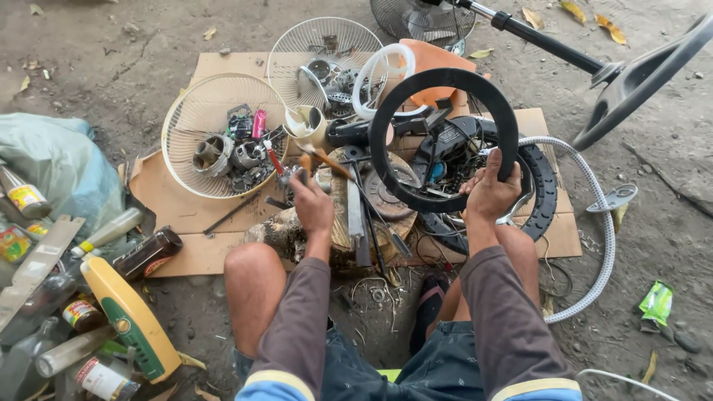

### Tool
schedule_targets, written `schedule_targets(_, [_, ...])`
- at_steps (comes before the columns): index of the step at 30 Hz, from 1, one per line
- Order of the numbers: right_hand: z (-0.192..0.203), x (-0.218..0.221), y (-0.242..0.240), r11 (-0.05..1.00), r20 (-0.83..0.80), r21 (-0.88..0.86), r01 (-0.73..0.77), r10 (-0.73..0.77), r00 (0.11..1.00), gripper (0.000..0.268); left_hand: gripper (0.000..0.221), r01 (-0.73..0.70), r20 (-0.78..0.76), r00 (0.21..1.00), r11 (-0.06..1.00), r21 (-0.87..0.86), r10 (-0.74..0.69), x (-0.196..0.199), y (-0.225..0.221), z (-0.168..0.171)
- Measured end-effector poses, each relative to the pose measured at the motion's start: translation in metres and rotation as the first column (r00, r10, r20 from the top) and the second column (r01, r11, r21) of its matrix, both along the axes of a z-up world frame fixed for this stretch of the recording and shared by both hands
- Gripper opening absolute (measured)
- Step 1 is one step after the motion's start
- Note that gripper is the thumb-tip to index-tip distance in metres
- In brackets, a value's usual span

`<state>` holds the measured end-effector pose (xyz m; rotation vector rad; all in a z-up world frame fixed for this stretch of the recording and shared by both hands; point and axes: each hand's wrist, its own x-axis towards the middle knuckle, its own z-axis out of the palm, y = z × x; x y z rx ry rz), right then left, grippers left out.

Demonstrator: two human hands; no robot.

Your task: Dismantling fan and motor components for recycling using a knife and screwdriver

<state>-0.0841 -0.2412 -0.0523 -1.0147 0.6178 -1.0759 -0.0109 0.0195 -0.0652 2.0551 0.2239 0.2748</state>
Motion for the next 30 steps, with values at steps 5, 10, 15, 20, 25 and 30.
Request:
schedule_targets(5, [0.001, 0.003, 0.004, 0.999, 0.008, 0.023, 0.028, -0.028, 1.000, 0.031, 0.026, 0.092, 0.145, 0.988, 0.936, -0.339, -0.044, 0.025, 0.023, 0.023])
schedule_targets(10, [0.006, 0.005, 0.007, 0.999, 0.025, 0.052, 0.011, -0.012, 1.000, 0.033, 0.026, 0.325, -0.043, 0.903, 0.744, -0.584, -0.428, 0.007, 0.042, 0.061])
schedule_targets(15, [0.005, 0.005, 0.007, 0.997, 0.036, 0.074, -0.001, -0.001, 0.999, 0.032, 0.026, 0.376, 0.061, 0.800, 0.419, -0.827, -0.597, -0.029, 0.034, 0.082])
schedule_targets(20, [0.004, 0.004, 0.005, 0.998, 0.038, 0.063, 0.002, -0.005, 0.999, 0.032, 0.067, 0.369, -0.088, 0.665, 0.428, -0.825, -0.742, -0.026, 0.027, 0.041])
schedule_targets(25, [0.007, 0.006, 0.009, 0.999, 0.028, 0.044, 0.011, -0.013, 1.000, 0.031, 0.068, 0.643, -0.183, 0.607, 0.613, -0.459, -0.773, -0.032, 0.011, 0.035])
schedule_targets(30, [0.010, 0.006, 0.014, 0.996, -0.009, -0.082, -0.038, 0.038, 0.999, 0.030, 0.024, 0.730, -0.318, 0.673, 0.668, 0.142, -0.668, -0.019, 0.009, -0.028])
